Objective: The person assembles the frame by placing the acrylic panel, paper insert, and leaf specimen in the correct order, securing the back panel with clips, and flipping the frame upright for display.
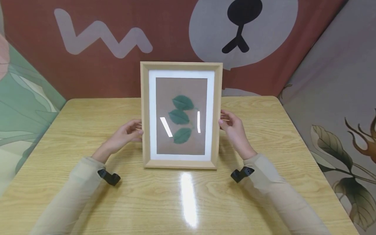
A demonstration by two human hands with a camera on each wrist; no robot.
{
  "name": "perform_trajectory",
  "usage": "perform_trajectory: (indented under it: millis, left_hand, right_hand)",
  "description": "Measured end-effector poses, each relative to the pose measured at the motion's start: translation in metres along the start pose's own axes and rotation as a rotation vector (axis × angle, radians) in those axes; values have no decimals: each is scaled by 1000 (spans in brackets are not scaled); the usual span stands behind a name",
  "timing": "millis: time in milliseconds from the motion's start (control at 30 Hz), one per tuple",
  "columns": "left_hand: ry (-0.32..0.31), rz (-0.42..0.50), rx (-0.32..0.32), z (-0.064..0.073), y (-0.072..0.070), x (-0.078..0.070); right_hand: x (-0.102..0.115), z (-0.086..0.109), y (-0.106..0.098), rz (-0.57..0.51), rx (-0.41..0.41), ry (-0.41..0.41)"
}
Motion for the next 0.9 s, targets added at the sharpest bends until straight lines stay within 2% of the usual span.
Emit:
perform_trajectory:
  millis: [400, 900]
  left_hand:
    - [1, 58, 32, 1, 5, 0]
    - [-22, 4, 2, 5, 2, -3]
  right_hand:
    - [1, -2, -3, -4, -10, -15]
    - [3, 1, -4, -44, -14, -24]
Point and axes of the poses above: each hand's wrist, its own z-axis away from the middle knuckle, its own y-axis out of the palm, x = y × z, the point moved 9 cm from there along -z, towards the middle knuckle, and after that the axes turned 8 degrees about -x, right-handed, at the moved point
